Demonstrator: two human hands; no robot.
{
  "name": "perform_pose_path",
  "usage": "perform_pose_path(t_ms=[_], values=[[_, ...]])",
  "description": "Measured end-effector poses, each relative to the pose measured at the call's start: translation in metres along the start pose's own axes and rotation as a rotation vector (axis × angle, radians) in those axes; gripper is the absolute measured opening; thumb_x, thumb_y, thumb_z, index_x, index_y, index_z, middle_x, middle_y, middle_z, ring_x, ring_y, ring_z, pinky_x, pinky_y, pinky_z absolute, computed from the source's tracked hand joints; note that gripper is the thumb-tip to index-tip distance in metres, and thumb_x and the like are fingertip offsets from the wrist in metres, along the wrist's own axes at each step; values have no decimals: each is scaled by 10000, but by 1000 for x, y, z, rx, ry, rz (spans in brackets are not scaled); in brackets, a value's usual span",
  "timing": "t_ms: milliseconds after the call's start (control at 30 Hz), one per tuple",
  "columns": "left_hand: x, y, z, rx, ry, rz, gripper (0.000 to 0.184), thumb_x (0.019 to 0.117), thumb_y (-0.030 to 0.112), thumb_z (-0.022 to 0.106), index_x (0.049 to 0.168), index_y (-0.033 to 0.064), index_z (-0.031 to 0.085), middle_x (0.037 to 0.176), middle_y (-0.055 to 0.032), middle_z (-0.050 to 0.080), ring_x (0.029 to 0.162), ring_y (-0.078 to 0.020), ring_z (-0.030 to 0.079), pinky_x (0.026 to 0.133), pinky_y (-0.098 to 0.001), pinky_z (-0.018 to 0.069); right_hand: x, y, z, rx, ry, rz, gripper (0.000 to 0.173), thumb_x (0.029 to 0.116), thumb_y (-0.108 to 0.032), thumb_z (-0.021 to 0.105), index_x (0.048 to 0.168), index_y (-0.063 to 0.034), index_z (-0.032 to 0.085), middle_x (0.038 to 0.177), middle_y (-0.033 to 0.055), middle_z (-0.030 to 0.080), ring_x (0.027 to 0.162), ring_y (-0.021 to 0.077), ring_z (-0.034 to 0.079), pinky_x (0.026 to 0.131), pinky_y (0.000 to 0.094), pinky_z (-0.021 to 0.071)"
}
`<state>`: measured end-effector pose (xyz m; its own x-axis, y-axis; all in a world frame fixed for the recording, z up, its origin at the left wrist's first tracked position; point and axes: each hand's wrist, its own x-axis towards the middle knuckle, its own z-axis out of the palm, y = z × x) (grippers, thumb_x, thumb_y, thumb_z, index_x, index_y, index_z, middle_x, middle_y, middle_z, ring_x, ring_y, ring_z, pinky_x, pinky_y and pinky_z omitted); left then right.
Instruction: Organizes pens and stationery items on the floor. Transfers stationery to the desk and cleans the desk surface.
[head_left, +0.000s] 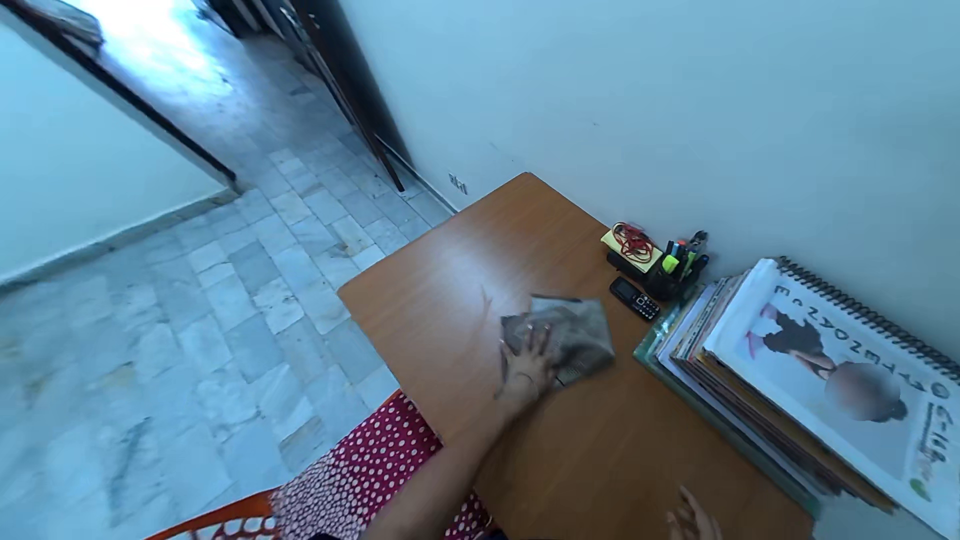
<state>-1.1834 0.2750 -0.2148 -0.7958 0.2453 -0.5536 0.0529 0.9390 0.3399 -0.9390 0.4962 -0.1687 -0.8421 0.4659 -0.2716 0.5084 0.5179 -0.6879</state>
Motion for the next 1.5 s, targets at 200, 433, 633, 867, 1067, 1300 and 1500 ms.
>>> perform_pose_path(t_ms=[200,433,633,867,1067,1300,1500], values=[[-18,-162,-29,-69,369,-461,455,1084,393,457,1447,160,602,1730,-41,159,1580,-420,82,1108,-849,27,-4,4,8,26,-66,-23,448,989,-26,576,1408,121,512,1385,368,523,1150,419,639,979,455,537],[-57,-109,26,-104,350,-210,467,1074,272,498,1504,92,519,1687,-164,253,1574,-401,149,1218,-702,67,-37,31,3,94,-108,-58,431,985,-6,575,1384,148,518,1375,387,515,1117,430,648,951,449,551],[-122,54,124,-110,34,91,595,1047,200,491,1621,232,339,1728,-109,130,1593,-381,49,1213,-711,5,-87,87,-29,135,-102,-48,426,987,-5,558,1380,155,518,1384,391,507,1114,416,650,957,438,548],[-212,194,161,-807,-254,343,476,1126,304,386,1370,-75,541,1306,-276,601,1203,-360,590,1057,-546,427,-133,157,-76,263,-42,-4,478,1002,-24,542,1425,174,441,1406,372,499,1147,341,628,982,395,520],[-257,182,84,-1267,-171,292,381,1121,290,400,1252,-22,575,996,-71,649,855,-79,626,816,-292,547,-136,156,-123,318,100,-115,528,997,-28,538,1452,191,382,1403,398,473,1112,320,626,924,369,532],[-195,71,118,-1050,-127,-116,530,1112,374,433,1479,-7,449,1363,-260,570,1210,-351,583,1024,-525,463,-138,141,-102,243,53,-110,483,980,-17,575,1428,133,474,1389,366,517,1138,395,631,918,461,543],[-247,-47,115,-1191,101,-312,524,1128,293,400,1588,62,300,1530,-256,449,1319,-412,523,1047,-561,438,-133,136,-67,-76,-58,-166,547,962,-112,643,1451,83,496,1460,372,461,1304,540,502,1053,641,423]])
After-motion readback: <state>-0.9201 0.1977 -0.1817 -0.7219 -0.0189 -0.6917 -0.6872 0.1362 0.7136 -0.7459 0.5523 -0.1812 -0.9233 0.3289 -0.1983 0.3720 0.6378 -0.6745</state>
